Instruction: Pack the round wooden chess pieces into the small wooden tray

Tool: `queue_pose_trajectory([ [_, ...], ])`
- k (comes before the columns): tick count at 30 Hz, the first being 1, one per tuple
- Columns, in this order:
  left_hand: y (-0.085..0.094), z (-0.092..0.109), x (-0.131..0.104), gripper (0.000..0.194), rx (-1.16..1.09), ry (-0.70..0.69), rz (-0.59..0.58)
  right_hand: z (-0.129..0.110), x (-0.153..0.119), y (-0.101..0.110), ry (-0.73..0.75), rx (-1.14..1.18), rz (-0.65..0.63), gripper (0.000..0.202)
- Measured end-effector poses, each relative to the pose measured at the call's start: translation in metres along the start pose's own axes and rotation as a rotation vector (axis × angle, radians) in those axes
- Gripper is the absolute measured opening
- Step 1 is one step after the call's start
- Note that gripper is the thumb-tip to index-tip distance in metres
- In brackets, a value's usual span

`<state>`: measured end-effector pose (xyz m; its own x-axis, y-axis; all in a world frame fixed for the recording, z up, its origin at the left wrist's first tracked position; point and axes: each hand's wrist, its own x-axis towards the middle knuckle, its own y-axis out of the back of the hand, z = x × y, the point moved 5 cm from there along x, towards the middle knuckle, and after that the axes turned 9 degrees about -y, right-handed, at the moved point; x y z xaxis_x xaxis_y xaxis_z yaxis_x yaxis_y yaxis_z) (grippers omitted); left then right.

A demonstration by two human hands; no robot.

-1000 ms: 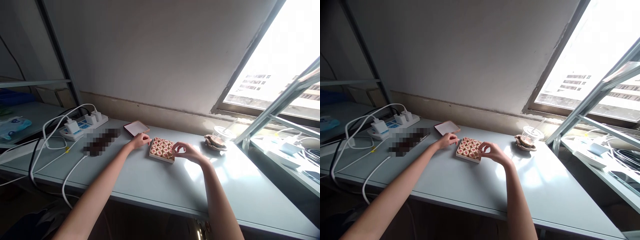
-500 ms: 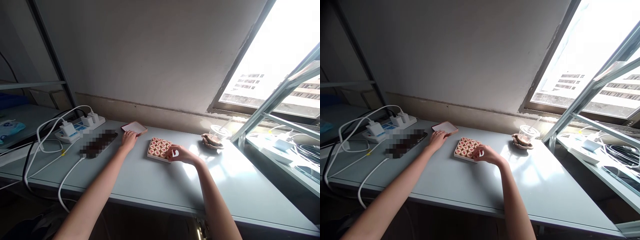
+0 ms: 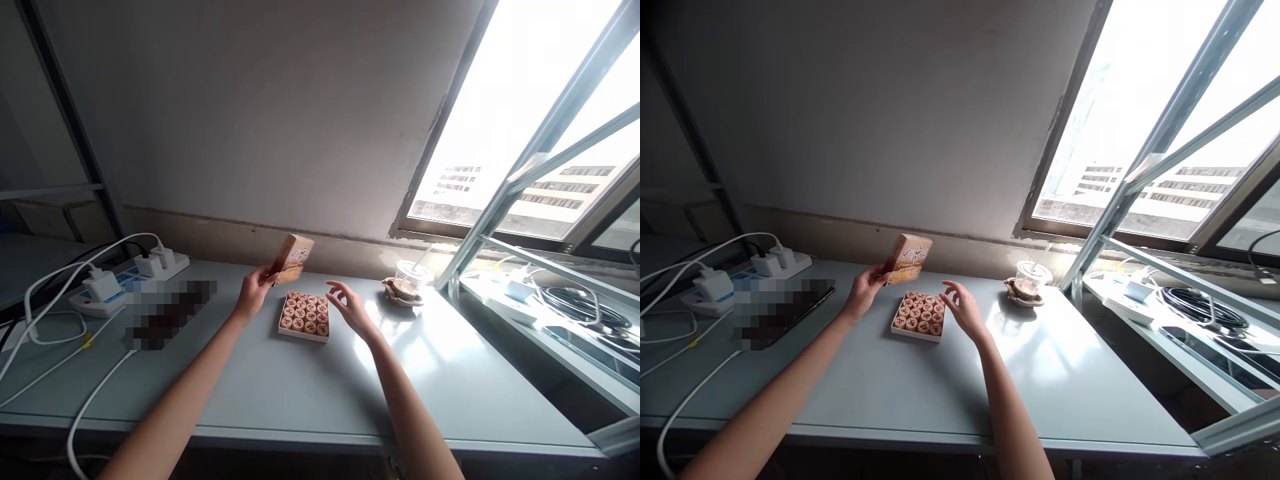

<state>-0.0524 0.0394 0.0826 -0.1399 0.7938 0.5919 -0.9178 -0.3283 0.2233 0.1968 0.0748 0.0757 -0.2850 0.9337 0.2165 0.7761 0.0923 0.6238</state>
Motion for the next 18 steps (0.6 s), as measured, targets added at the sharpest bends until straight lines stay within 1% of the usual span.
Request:
queue_pose_trajectory([
  [2, -0.006, 0.006, -0.001, 0.047, -0.285, 0.084, -0.045, 0.002, 0.001, 0.004, -0.037, 0.070, -0.003, 0.050],
  [4, -0.011, 0.009, -0.005, 0.049, -0.455, 0.175, -0.092, 0.002, 0.000, 0.006, -0.039, 0.148, -0.053, 0.054],
  [7, -0.018, 0.010, -0.013, 0.049, -0.609, 0.259, -0.161, 0.000, -0.002, 0.008, -0.025, 0.222, -0.095, 0.059],
  [9, -0.025, 0.012, -0.017, 0.047, -0.660, 0.293, -0.241, 0.000, -0.002, 0.008, -0.025, 0.235, -0.101, 0.057],
  [11, -0.029, 0.013, -0.019, 0.045, -0.659, 0.307, -0.305, 0.000, -0.002, 0.005, -0.032, 0.237, -0.129, 0.056],
  [13, -0.030, 0.015, -0.018, 0.039, -0.592, 0.284, -0.314, 0.002, -0.001, 0.002, -0.055, 0.234, -0.171, 0.058],
  [15, -0.028, 0.016, -0.015, 0.032, -0.471, 0.225, -0.308, 0.004, -0.001, 0.000, -0.087, 0.220, -0.197, 0.059],
  [18, -0.025, 0.014, -0.012, 0.032, -0.282, 0.156, -0.330, 0.006, -0.003, -0.001, -0.129, 0.160, -0.248, 0.062],
])
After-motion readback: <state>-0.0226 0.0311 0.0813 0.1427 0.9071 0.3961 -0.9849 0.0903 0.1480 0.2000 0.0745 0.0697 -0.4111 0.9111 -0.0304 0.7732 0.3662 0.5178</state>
